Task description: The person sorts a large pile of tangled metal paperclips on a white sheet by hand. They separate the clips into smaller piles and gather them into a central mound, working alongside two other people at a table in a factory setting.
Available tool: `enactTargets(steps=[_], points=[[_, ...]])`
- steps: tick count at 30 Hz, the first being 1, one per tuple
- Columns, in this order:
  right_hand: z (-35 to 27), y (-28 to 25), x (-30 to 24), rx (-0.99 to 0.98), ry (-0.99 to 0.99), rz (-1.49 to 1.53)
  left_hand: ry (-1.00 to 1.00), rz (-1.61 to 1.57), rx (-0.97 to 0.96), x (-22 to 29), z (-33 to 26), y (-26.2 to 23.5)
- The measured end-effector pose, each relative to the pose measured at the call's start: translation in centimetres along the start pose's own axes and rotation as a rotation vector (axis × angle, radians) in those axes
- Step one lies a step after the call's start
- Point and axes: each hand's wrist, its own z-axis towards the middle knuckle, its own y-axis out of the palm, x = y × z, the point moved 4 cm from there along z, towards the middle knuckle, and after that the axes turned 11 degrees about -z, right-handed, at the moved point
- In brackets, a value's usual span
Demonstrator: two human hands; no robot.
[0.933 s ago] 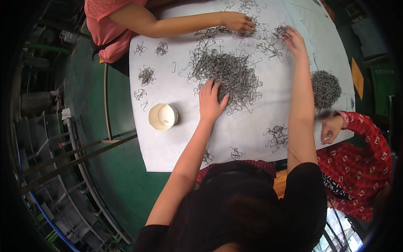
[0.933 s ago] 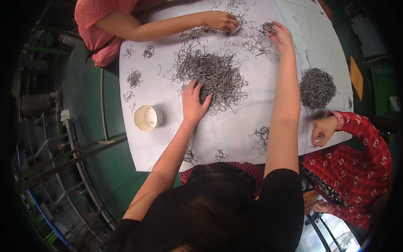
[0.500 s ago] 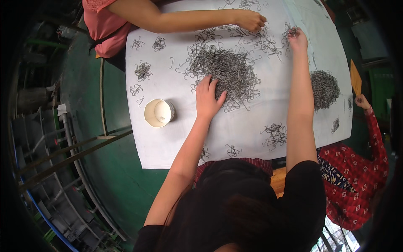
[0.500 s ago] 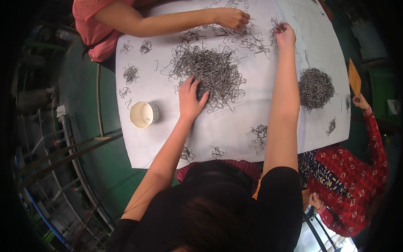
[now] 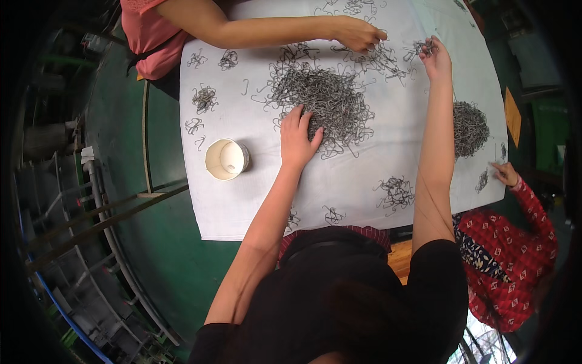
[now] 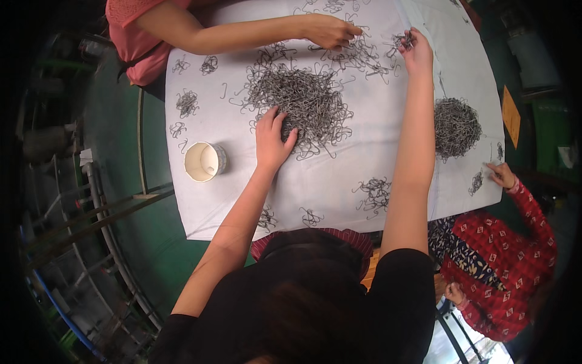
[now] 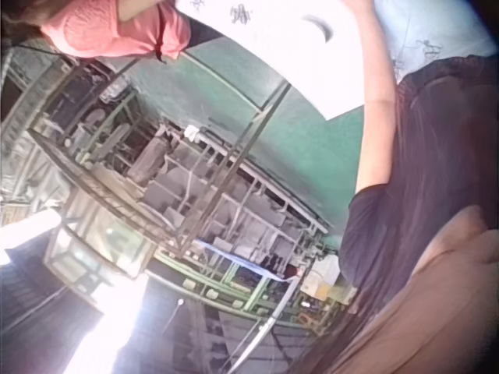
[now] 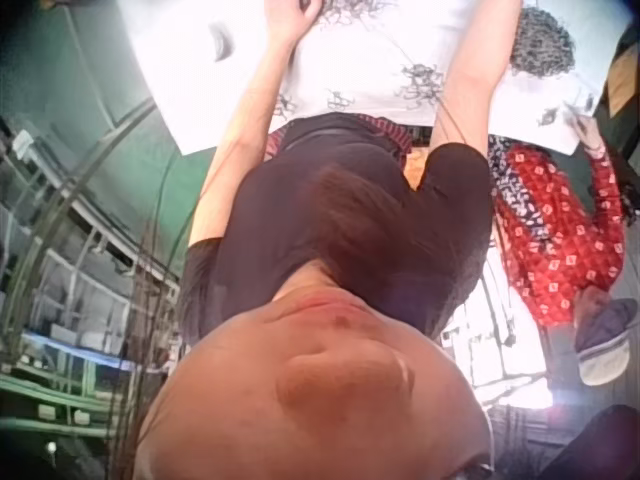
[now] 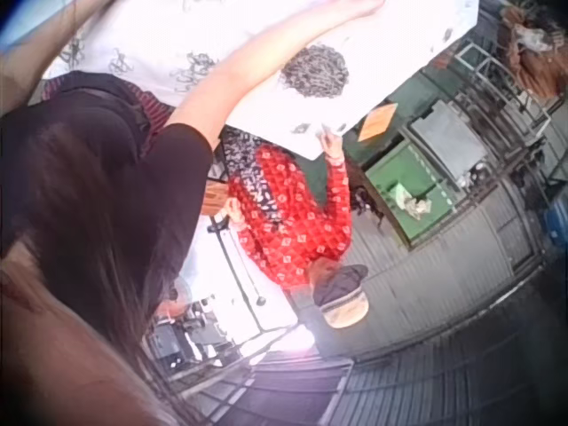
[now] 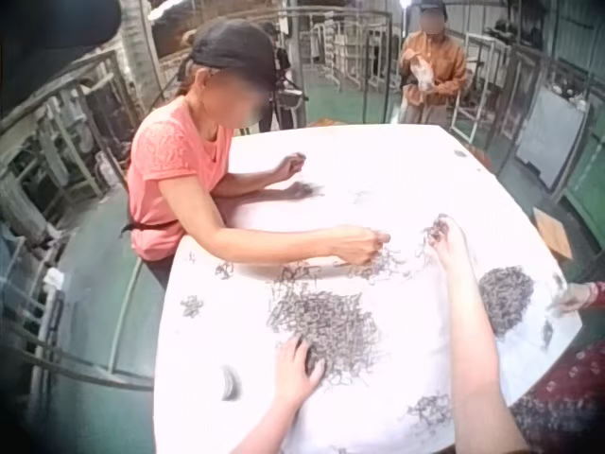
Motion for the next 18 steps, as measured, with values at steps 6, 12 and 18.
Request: enactTargets(steps=[6,12,18], points=[[-2.6,-1.6,1.4,0.016,0.043,-0.170,0.004,-0.024,-0.001,0.2,-0.1,0.1],[-2.8,-5.8,4.7,0.152,0.001,-0.301,0.013,0.018,0.009,-0.2,-0.1,0.2],[-5.9,-3.1,2.4,0.037,-0.064,-0.013,0.013,0.004,0.011,-0.2,-0.2,0.2]])
